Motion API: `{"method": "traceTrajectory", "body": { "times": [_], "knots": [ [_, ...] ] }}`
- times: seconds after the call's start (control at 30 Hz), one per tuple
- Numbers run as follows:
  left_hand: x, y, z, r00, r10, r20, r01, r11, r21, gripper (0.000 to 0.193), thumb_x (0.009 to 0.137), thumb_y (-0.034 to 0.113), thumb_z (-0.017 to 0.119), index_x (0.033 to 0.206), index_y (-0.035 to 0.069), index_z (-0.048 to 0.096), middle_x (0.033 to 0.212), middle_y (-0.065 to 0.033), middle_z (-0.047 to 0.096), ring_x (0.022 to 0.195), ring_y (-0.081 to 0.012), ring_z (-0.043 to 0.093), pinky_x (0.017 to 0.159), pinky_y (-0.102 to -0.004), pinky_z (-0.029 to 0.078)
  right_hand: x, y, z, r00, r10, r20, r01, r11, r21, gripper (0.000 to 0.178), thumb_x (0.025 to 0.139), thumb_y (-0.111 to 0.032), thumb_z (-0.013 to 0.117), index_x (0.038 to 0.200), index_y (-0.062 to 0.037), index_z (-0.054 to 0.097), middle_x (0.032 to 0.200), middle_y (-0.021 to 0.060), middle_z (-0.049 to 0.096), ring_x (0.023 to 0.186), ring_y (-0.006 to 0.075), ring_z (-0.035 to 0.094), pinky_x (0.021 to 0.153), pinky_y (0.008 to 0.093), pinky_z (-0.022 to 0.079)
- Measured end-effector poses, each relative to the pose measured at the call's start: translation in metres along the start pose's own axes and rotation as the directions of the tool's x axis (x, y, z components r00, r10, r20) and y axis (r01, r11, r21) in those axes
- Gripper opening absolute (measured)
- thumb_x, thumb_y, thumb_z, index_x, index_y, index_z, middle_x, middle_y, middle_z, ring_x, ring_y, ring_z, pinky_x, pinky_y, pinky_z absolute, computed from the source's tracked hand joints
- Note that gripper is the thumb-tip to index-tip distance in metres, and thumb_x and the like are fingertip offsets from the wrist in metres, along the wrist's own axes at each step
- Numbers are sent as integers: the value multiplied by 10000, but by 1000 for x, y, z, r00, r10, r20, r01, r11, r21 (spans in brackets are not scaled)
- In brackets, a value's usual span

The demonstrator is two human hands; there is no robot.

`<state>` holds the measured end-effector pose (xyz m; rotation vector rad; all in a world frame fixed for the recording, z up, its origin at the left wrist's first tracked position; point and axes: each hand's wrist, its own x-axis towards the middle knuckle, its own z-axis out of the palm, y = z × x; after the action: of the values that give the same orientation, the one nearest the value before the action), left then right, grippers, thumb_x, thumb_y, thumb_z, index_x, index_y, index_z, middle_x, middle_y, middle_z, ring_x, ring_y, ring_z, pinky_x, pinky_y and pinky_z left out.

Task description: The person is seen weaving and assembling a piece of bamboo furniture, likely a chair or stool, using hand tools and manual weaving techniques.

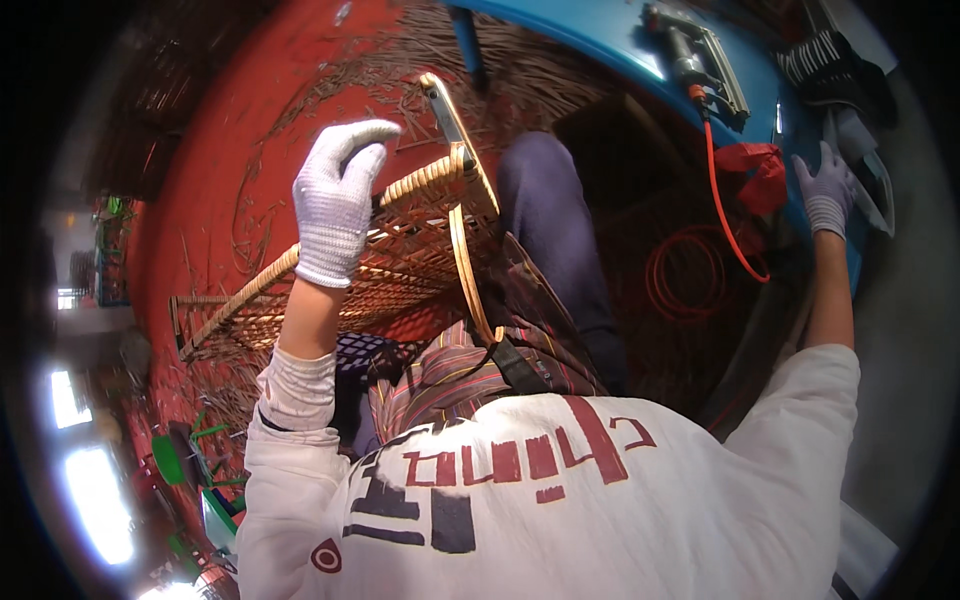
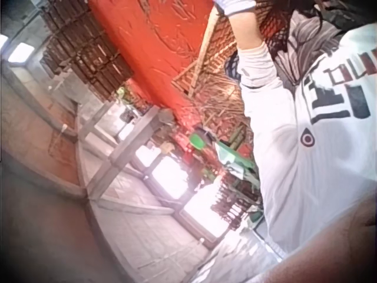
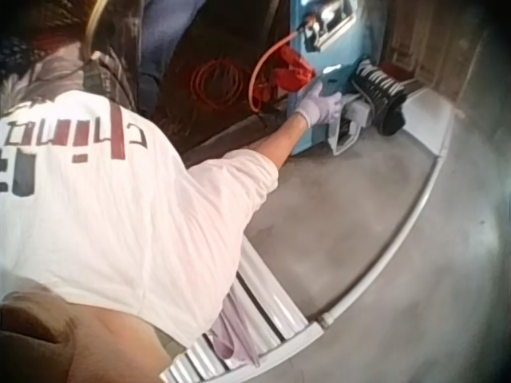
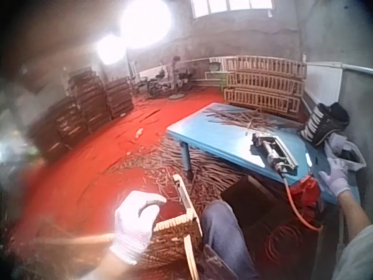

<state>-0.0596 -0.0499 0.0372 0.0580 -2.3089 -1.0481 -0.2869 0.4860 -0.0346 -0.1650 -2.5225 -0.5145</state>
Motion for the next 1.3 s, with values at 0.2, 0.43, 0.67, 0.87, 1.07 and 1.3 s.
{"method": "traceTrajectory", "body": {
  "times": [0.2, 0.43, 0.67, 0.87, 1.07, 1.3],
  "knots": [
    [-27, -7, -27, 997, -79, 6, 75, 971, 229, 120, 884, 120, 600, 933, 64, 693, 860, -97, 635, 696, -199, 629, 658, -328, 498, -34, -122, -123, 839, -375, -394, 506, 272, 819, 257, 844, -85, 668, 1101, -79, 673, 1032, 126, 664, 900, 279, 649, 828, 353, 511],
    [-36, -21, -20, 989, 136, 62, -149, 893, 424, 183, 947, 194, 552, 925, 103, 709, 803, -78, 679, 675, -198, 672, 622, -321, 514, -113, -245, -234, 376, -650, -660, 710, -257, 656, 495, 724, -71, 706, 1209, -102, 611, 895, 93, 638, 803, 279, 611, 747, 367, 501],
    [-35, -28, -16, 984, 169, 60, -175, 823, 540, 207, 927, 283, 588, 846, 129, 700, 714, -61, 651, 599, -255, 634, 559, -357, 485, -123, -264, -223, 618, -530, -580, 504, -299, 810, 237, 749, -18, 643, 975, -86, 660, 814, 102, 639, 757, 274, 646, 658, 354, 525],
    [-34, -33, -13, 974, 216, 71, -214, 757, 617, 284, 941, 328, 565, 759, 134, 664, 636, -72, 592, 568, -285, 602, 527, -393, 459, -123, -262, -213, 832, -457, -314, 111, -418, 901, 129, 853, -45, 678, 976, -13, 658, 896, 89, 673, 793, 189, 653, 722, 281, 522],
    [-34, -34, -12, 971, 222, 89, -227, 742, 631, 326, 960, 358, 522, 758, 140, 656, 676, -76, 601, 582, -293, 597, 546, -397, 463, -107, -279, -217, 812, -356, -462, 327, -377, 867, 154, 826, -60, 709, 962, -12, 656, 874, 107, 673, 747, 226, 654, 686, 297, 529],
    [-29, -48, -15, 964, 250, 94, -249, 718, 650, 308, 953, 363, 526, 781, 152, 669, 698, -60, 613, 599, -279, 606, 561, -394, 467, -109, -276, -225, 818, -497, -288, 42, -449, 893, 131, 942, -75, 588, 1018, 9, 656, 896, 54, 660, 840, 119, 626, 785, 245, 508]
  ]
}}
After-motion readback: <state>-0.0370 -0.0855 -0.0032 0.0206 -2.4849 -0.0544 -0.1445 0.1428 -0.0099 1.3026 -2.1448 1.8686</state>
